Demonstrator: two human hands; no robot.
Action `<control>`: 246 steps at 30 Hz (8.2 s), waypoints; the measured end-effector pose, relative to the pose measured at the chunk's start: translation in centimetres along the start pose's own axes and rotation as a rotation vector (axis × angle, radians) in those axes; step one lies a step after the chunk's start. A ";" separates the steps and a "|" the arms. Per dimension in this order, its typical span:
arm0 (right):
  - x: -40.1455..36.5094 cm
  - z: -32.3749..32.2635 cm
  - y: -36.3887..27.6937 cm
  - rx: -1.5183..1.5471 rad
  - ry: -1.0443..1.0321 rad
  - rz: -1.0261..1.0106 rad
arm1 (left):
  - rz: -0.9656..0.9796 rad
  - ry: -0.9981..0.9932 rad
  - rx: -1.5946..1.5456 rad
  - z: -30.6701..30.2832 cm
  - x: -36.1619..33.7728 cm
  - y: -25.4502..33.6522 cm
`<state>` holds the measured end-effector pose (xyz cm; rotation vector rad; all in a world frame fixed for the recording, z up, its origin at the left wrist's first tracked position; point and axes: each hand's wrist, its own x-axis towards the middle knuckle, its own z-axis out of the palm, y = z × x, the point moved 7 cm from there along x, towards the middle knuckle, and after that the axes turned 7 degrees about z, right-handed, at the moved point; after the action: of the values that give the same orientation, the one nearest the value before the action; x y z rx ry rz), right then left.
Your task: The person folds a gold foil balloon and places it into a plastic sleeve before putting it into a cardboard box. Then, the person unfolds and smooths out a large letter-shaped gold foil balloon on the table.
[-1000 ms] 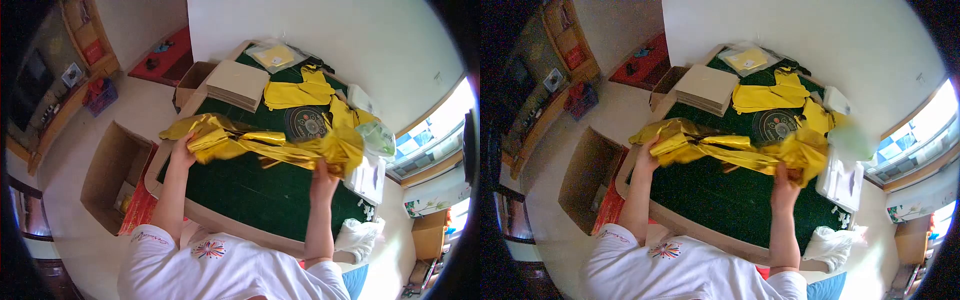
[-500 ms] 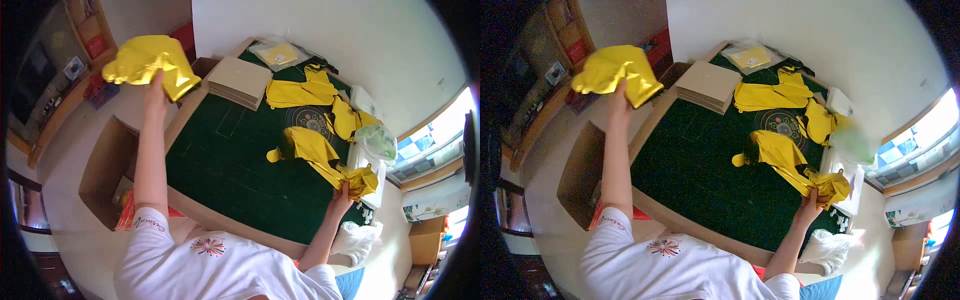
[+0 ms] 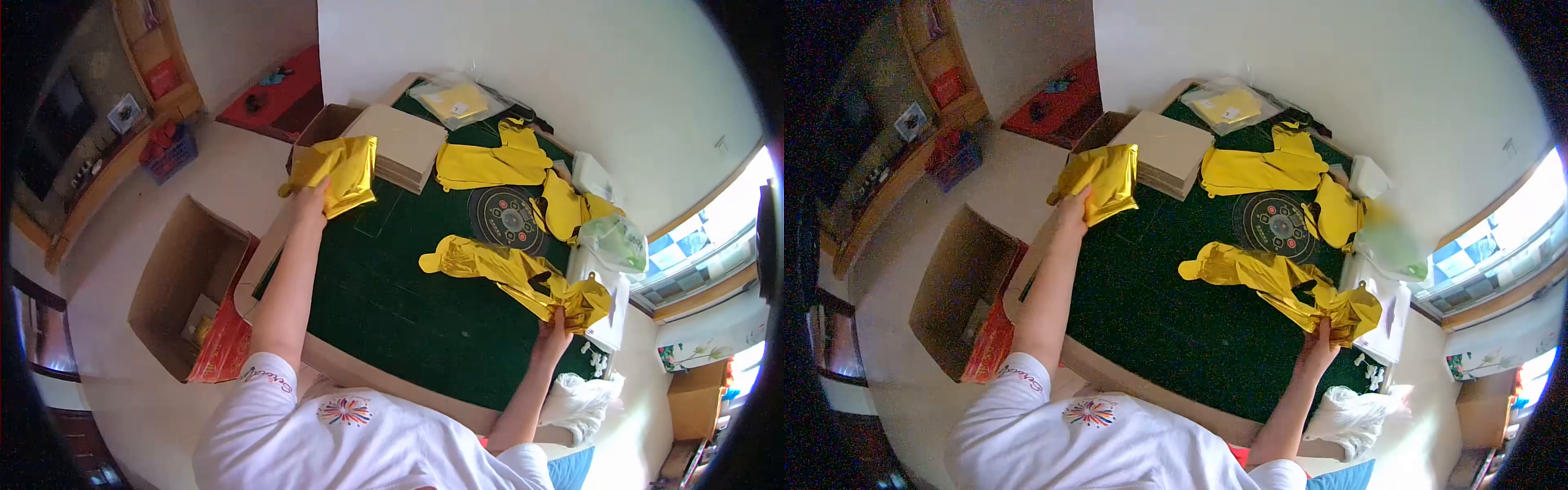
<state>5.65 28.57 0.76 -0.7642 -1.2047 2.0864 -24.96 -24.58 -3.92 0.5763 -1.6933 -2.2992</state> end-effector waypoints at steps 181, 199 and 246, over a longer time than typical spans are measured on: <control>7.6 14.4 4.9 -1.553 -0.524 -0.821 | 1.142 -1.443 1.353 27.8 -24.8 -7.3; 17.8 14.8 0.2 -1.369 -0.215 -0.983 | 1.123 -1.506 1.378 27.4 -24.1 -8.2; 20.2 18.4 1.1 -1.346 -0.588 -0.696 | -0.303 -0.561 0.218 43.9 -15.9 -13.6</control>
<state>-21.15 33.05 3.88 -0.0911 -2.7270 0.7129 -29.39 23.88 -2.82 0.2429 -2.2634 -2.6872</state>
